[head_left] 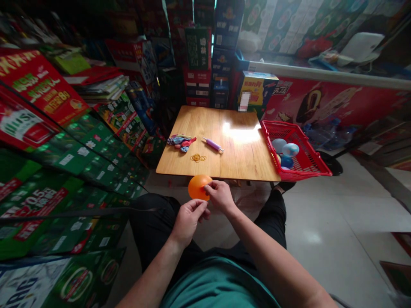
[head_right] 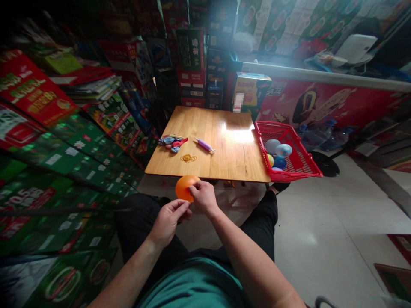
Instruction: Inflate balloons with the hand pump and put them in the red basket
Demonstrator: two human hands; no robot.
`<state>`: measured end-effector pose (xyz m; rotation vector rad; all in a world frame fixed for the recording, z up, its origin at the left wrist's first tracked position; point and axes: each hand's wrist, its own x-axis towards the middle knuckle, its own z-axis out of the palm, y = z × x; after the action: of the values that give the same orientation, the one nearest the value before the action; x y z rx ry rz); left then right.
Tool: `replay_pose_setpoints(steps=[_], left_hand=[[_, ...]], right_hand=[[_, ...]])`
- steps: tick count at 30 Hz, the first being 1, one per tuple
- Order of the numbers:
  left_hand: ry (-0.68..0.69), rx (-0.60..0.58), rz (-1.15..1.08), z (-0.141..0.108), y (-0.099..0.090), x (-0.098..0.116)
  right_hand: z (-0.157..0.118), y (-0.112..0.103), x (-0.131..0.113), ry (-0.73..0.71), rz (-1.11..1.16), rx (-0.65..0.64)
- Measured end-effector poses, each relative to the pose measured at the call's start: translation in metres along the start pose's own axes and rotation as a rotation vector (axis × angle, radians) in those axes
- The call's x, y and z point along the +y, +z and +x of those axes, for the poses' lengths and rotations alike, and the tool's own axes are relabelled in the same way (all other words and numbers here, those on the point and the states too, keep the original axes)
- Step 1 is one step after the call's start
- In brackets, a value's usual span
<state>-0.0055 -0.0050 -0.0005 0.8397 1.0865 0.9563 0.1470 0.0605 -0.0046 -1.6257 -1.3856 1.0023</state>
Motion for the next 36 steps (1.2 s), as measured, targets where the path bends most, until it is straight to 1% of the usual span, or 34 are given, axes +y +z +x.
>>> replay_pose_setpoints(steps=[2, 4, 6, 8, 10, 12, 14, 16, 19, 24, 26, 29, 30, 31, 32, 33, 34, 36], left_hand=[[0.196, 0.11, 0.064, 0.001, 0.002, 0.013], [0.373, 0.17, 0.12, 0.006, 0.001, 0.023], [0.5, 0.156, 0.186, 0.014, -0.001, 0.028], [0.543, 0.099, 0.247, 0.022, -0.005, 0.027], [0.517, 0.063, 0.249, 0.028, -0.008, 0.023], [0.457, 0.071, 0.179, 0.031, -0.01, 0.019], [0.41, 0.094, 0.139, 0.032, -0.013, 0.018], [0.383, 0.096, 0.145, 0.034, -0.016, 0.018], [0.375, 0.074, 0.189, 0.039, -0.023, 0.021], [0.45, 0.078, 0.347, 0.047, -0.036, 0.022], [0.456, 0.086, 0.383, 0.05, -0.041, 0.021], [0.439, 0.129, 0.357, 0.055, -0.049, 0.017], [0.423, 0.152, 0.32, 0.056, -0.052, 0.016], [0.398, 0.174, 0.279, 0.058, -0.056, 0.015], [0.366, 0.194, 0.244, 0.059, -0.059, 0.013], [0.331, 0.208, 0.223, 0.061, -0.062, 0.011], [0.296, 0.216, 0.215, 0.062, -0.065, 0.01], [0.244, 0.219, 0.198, 0.066, -0.071, 0.006]], right_hand=[[0.001, -0.004, -0.001, -0.029, -0.052, -0.022], [-0.001, -0.006, -0.004, -0.043, -0.029, -0.081], [-0.002, -0.006, -0.007, -0.04, 0.059, -0.172], [-0.003, -0.006, -0.01, -0.01, 0.177, -0.25], [-0.004, -0.005, -0.012, 0.04, 0.304, -0.301], [-0.003, -0.005, -0.012, 0.095, 0.411, -0.332], [-0.002, -0.006, -0.012, 0.137, 0.465, -0.341], [0.0, -0.006, -0.011, 0.159, 0.461, -0.33], [0.003, -0.004, -0.009, 0.145, 0.379, -0.313], [0.013, 0.002, -0.009, 0.097, 0.208, -0.32], [0.019, 0.003, -0.011, 0.089, 0.17, -0.369], [0.037, 0.004, -0.014, 0.066, 0.119, -0.545], [0.046, 0.006, -0.016, 0.042, 0.055, -0.584], [0.056, 0.008, -0.017, 0.004, -0.039, -0.586], [0.068, 0.01, -0.018, -0.04, -0.148, -0.553], [0.081, 0.014, -0.019, -0.099, -0.291, -0.465], [0.095, 0.018, -0.02, -0.135, -0.38, -0.378], [0.123, 0.029, -0.021, -0.172, -0.476, -0.27]])
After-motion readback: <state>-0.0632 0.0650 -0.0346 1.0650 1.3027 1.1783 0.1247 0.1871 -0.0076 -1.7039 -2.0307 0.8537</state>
